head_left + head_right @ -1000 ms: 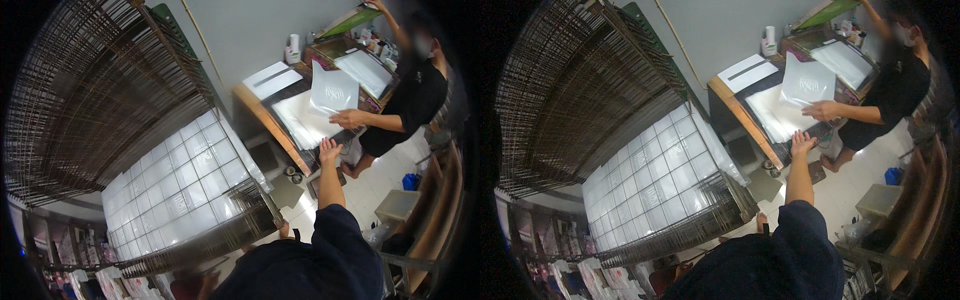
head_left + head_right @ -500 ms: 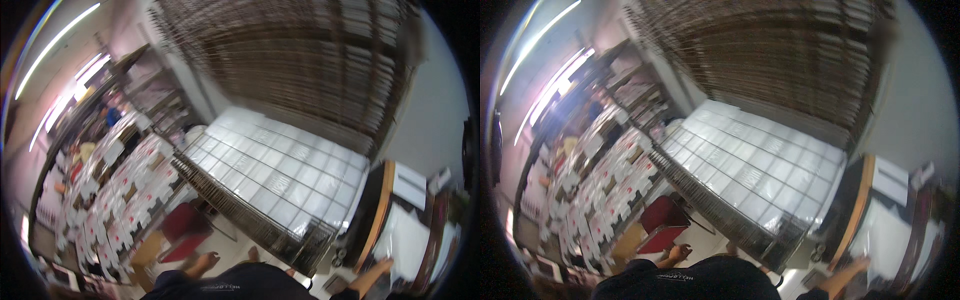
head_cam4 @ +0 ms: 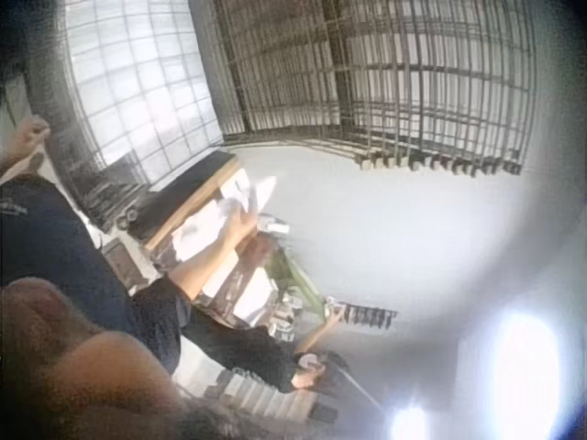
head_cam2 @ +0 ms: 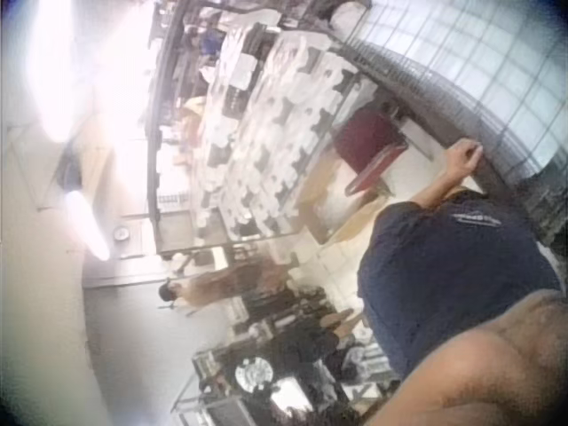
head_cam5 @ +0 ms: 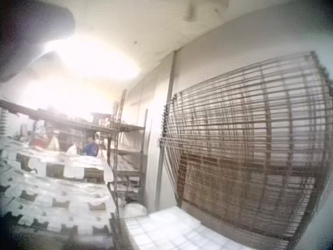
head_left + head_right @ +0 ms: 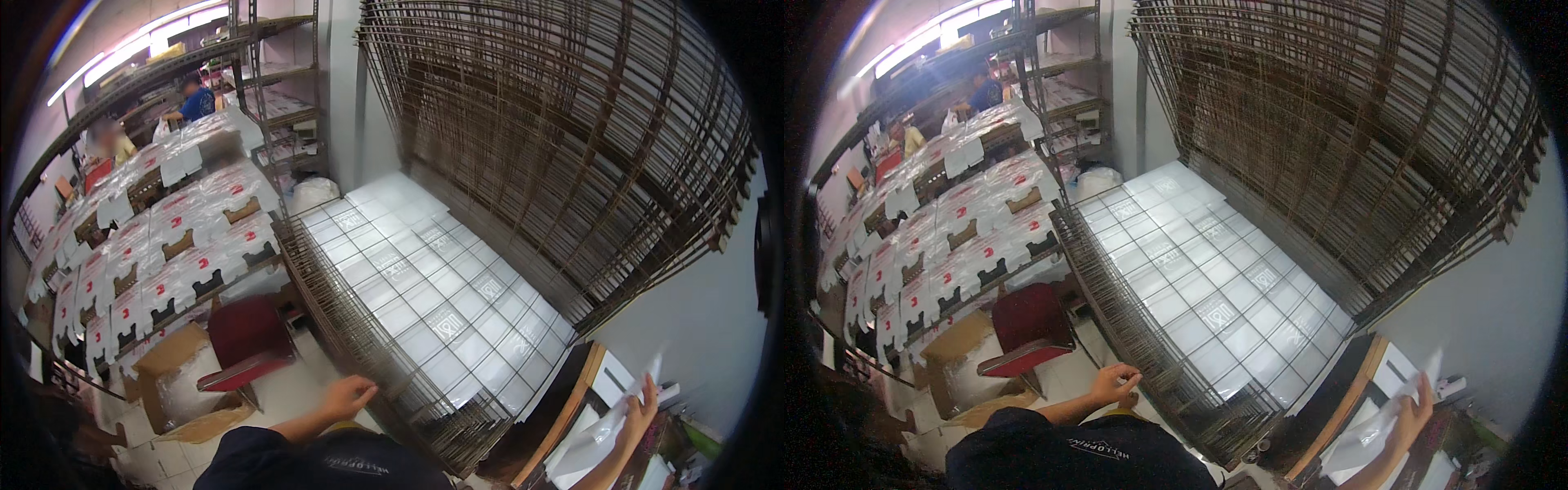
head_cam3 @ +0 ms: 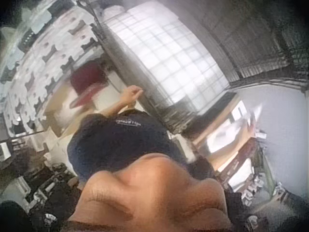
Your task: The person repeatedly picks up white plastic sheets from a table and places them onto a metal wire rack. They handle the sheets one at a time, smoothing them out as they stack them. The task continues in a repetitive loop throughout the clip.
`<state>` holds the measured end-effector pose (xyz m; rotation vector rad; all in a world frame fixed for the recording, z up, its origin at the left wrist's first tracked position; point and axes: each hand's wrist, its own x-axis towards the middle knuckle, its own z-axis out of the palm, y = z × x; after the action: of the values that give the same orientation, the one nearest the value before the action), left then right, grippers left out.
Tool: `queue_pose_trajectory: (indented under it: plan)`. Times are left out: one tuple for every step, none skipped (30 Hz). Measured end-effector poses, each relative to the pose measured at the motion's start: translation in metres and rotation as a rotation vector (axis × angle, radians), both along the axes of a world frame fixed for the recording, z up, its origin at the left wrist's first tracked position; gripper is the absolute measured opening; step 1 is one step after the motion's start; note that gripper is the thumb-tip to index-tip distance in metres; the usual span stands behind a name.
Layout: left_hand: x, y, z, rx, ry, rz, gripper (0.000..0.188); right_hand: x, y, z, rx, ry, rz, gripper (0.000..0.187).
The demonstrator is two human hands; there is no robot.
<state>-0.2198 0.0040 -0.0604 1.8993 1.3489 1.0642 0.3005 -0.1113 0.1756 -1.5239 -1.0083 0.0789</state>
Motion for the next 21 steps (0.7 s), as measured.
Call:
queue_pose_trajectory:
  plan:
    - [0.007, 0.004, 0.011, -0.003, -0.056, -0.041, 0.018, -0.038, 0.016, 0.026, -0.095, 0.075, 0.035, 0.057]
    - [0.009, 0.007, 0.022, -0.001, -0.086, -0.073, 0.018, -0.061, 0.03, 0.039, -0.149, 0.061, 0.134, 0.056]
    - [0.011, 0.012, 0.033, 0.002, -0.117, -0.11, 0.018, -0.08, 0.042, 0.042, -0.144, 0.03, 0.205, 0.056]
    - [0.011, 0.016, 0.037, 0.002, -0.153, -0.139, 0.018, -0.104, 0.054, 0.07, -0.406, 0.01, 0.323, 0.057]
    - [0.011, 0.022, 0.034, -0.001, -0.164, -0.161, 0.018, -0.127, 0.068, 0.086, -0.466, -0.025, 0.4, 0.057]
    - [0.01, 0.03, 0.03, -0.006, -0.171, -0.184, 0.018, -0.15, 0.081, 0.098, -0.526, -0.054, 0.476, 0.058]
    - [0.007, 0.037, 0.026, -0.008, -0.174, -0.209, 0.018, -0.173, 0.095, 0.112, -0.541, -0.128, 0.567, 0.058]
    - [0.006, 0.042, 0.024, -0.021, -0.215, -0.217, 0.018, -0.196, 0.11, 0.125, -0.559, -0.201, 0.658, 0.059]
    - [0.003, 0.048, 0.022, -0.032, -0.248, -0.224, 0.018, -0.218, 0.126, 0.137, -0.571, -0.267, 0.752, 0.059]
    - [-0.002, 0.055, 0.022, -0.042, -0.277, -0.238, 0.018, -0.241, 0.143, 0.149, -0.593, -0.373, 0.811, 0.06]
    - [-0.008, 0.061, 0.021, -0.054, -0.277, -0.227, 0.019, -0.262, 0.162, 0.16, -0.617, -0.474, 0.876, 0.06]
    - [-0.025, 0.063, 0.019, -0.068, -0.259, -0.164, 0.02, -0.288, 0.193, 0.161, -0.577, -0.525, 0.993, 0.06]
    - [-0.034, 0.067, 0.017, -0.087, -0.26, -0.149, 0.021, -0.312, 0.215, 0.168, -0.554, -0.576, 1.061, 0.06]
    - [-0.041, 0.073, 0.015, -0.08, -0.176, -0.203, 0.023, -0.332, 0.233, 0.175, -0.593, -0.567, 1.078, 0.059]
    - [-0.05, 0.08, 0.012, -0.069, -0.093, -0.258, 0.025, -0.349, 0.25, 0.181, -0.63, -0.558, 1.096, 0.058]
    - [-0.059, 0.087, 0.008, -0.053, -0.011, -0.302, 0.027, -0.365, 0.268, 0.186, -0.684, -0.547, 1.078, 0.057]
    - [-0.068, 0.092, 0.002, -0.044, 0.021, -0.35, 0.029, -0.377, 0.285, 0.191, -0.735, -0.544, 1.063, 0.056]
    - [-0.079, 0.096, -0.004, -0.035, 0.053, -0.392, 0.031, -0.387, 0.302, 0.193, -0.679, -0.525, 1.048, 0.055]
    - [-0.087, 0.102, -0.009, -0.022, 0.088, -0.433, 0.033, -0.396, 0.321, 0.192, -0.619, -0.505, 1.032, 0.055]
    - [-0.096, 0.106, -0.014, -0.031, 0.088, -0.438, 0.033, -0.402, 0.337, 0.189, -0.554, -0.476, 1.015, 0.054]
    - [-0.104, 0.11, -0.021, -0.039, 0.088, -0.442, 0.034, -0.405, 0.355, 0.185, -0.492, -0.391, 0.99, 0.054]
